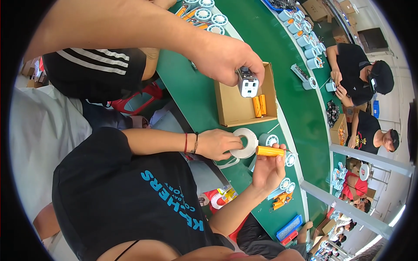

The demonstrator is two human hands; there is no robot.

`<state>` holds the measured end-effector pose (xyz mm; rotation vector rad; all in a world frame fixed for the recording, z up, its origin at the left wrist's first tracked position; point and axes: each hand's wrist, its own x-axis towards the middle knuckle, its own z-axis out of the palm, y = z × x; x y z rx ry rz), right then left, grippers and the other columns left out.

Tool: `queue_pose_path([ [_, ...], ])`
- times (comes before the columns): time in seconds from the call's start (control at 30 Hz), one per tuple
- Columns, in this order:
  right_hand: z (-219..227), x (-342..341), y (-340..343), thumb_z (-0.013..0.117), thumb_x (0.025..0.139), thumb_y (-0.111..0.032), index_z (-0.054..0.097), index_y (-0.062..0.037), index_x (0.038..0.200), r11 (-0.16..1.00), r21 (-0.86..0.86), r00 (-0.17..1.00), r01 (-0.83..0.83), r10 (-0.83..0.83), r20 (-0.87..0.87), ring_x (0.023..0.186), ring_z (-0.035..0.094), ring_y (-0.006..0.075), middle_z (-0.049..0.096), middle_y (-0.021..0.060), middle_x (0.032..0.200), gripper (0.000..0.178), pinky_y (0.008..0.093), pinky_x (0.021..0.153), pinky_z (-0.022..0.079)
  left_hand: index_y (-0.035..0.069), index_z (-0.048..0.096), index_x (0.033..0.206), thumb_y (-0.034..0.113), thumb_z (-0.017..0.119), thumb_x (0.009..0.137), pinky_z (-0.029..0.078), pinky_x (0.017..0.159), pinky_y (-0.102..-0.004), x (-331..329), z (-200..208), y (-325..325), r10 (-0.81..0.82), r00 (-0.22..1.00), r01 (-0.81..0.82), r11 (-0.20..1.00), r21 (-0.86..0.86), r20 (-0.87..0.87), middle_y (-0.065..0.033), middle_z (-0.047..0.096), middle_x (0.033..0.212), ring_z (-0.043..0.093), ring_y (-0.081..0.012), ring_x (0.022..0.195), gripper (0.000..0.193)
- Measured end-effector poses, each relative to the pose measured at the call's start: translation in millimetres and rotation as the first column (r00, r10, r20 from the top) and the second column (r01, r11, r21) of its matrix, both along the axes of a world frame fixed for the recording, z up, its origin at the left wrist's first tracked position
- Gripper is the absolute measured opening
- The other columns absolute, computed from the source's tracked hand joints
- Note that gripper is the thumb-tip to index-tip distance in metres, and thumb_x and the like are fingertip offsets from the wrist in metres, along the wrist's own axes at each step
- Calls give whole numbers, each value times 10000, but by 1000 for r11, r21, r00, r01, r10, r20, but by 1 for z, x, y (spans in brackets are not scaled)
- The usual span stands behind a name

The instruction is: Assembling small circular white frames by applying adhesive rings and attaching orange components.

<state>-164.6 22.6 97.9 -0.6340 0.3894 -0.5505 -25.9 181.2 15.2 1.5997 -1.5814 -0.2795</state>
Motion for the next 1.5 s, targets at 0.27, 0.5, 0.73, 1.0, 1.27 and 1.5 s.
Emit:
queue_pose_path([
  [0.27,1,-6,6,580,1001,-200,569,-74,1173,993,-36,981,115,-119,-151,932,577,162,614,47,1034,213,314,774,479,43,605,1120,118,707,773,561,831,-413,-2,-3,1,14,999,-13,1000,-17,32,-105,616,1086,653,-294,937,370],
  [0.5,-18,-19,-3,557,1018,-229,581,-77,1052,981,-62,957,185,-195,-214,856,584,155,634,53,966,158,280,714,453,33,606,1094,137,731,781,557,800,-409,-2,3,-3,43,992,-43,999,0,-115,-111,621,1054,657,-296,907,352],
  [0.73,-33,-23,0,543,1033,-171,599,-34,1075,870,-447,835,206,-395,-383,903,636,182,695,120,1081,154,281,737,505,21,607,1060,165,765,794,552,756,-403,-8,4,-2,105,953,-107,994,9,-285,-121,627,1009,663,-298,865,341],
  [1.0,-40,-13,36,613,1008,-87,641,58,1141,859,-500,831,109,-354,-428,973,681,230,698,181,1142,199,343,872,574,8,607,1021,197,804,808,546,705,-396,-26,-9,-3,166,862,-168,985,39,-480,-132,634,958,669,-301,818,346],
  [1.27,-45,-19,42,640,999,-94,643,77,1147,917,-376,833,134,-310,-458,940,680,230,688,154,1041,226,344,832,587,19,630,1057,200,815,812,543,703,-378,-24,11,-4,154,856,-155,987,40,-494,-134,657,926,681,-281,810,357],
  [1.5,-58,-32,36,630,1015,-134,630,44,1116,930,-333,927,157,-255,-276,893,661,199,685,126,1010,205,323,813,559,36,658,1113,194,817,813,542,716,-359,-27,4,-9,63,870,-62,998,18,-489,-133,683,903,694,-257,814,374],
])
